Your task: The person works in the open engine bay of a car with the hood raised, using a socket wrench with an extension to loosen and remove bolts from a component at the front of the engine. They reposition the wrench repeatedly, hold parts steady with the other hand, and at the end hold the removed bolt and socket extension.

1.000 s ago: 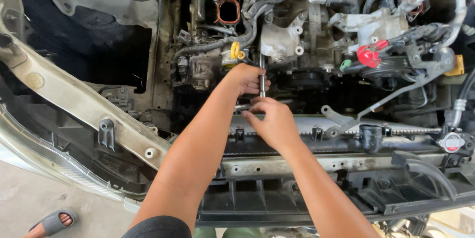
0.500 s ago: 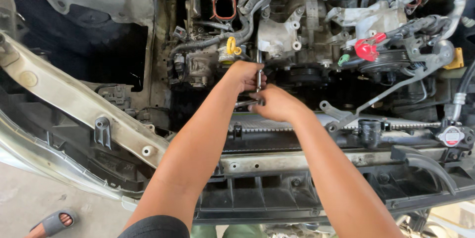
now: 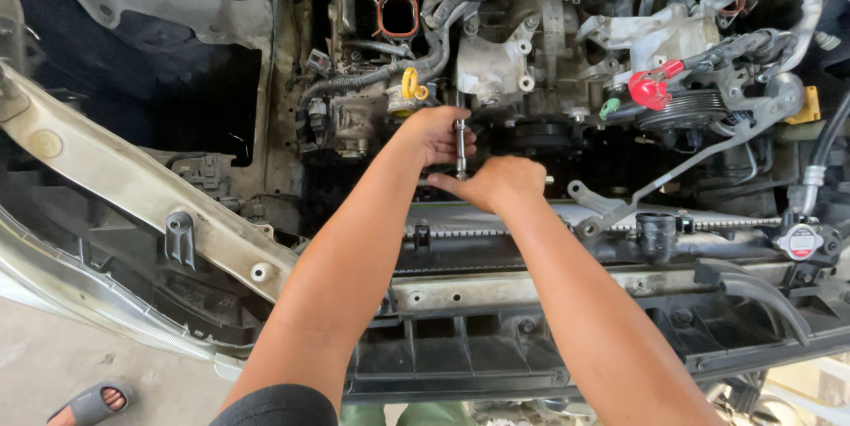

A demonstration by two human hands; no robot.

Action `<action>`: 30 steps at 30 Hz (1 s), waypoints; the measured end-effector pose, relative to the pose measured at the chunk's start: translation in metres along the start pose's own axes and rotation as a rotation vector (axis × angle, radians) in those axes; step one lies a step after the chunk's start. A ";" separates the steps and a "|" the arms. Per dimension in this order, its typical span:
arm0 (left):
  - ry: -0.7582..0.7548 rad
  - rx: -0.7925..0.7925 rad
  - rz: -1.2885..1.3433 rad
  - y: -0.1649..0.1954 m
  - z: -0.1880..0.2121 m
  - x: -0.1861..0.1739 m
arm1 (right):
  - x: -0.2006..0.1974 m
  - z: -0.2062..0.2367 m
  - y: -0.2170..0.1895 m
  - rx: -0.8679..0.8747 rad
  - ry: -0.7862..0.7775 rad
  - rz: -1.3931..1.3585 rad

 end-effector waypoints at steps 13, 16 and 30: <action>-0.036 0.081 0.047 0.000 -0.003 -0.001 | -0.043 0.029 -0.002 -0.324 0.175 -0.024; -0.062 0.071 0.116 -0.003 -0.005 0.002 | -0.054 0.025 0.012 -0.239 0.224 -0.129; 0.036 0.191 0.246 -0.008 -0.014 0.013 | -0.051 0.066 -0.010 -0.324 0.539 -0.543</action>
Point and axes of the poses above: each hand's wrist, its own z-axis away from the middle knuckle, its own x-axis out of the palm, y = z × x, the point moved 6 cm from there along -z, towards the middle knuckle, and after that the axes turned 4 degrees about y, right-handed, at the moved point
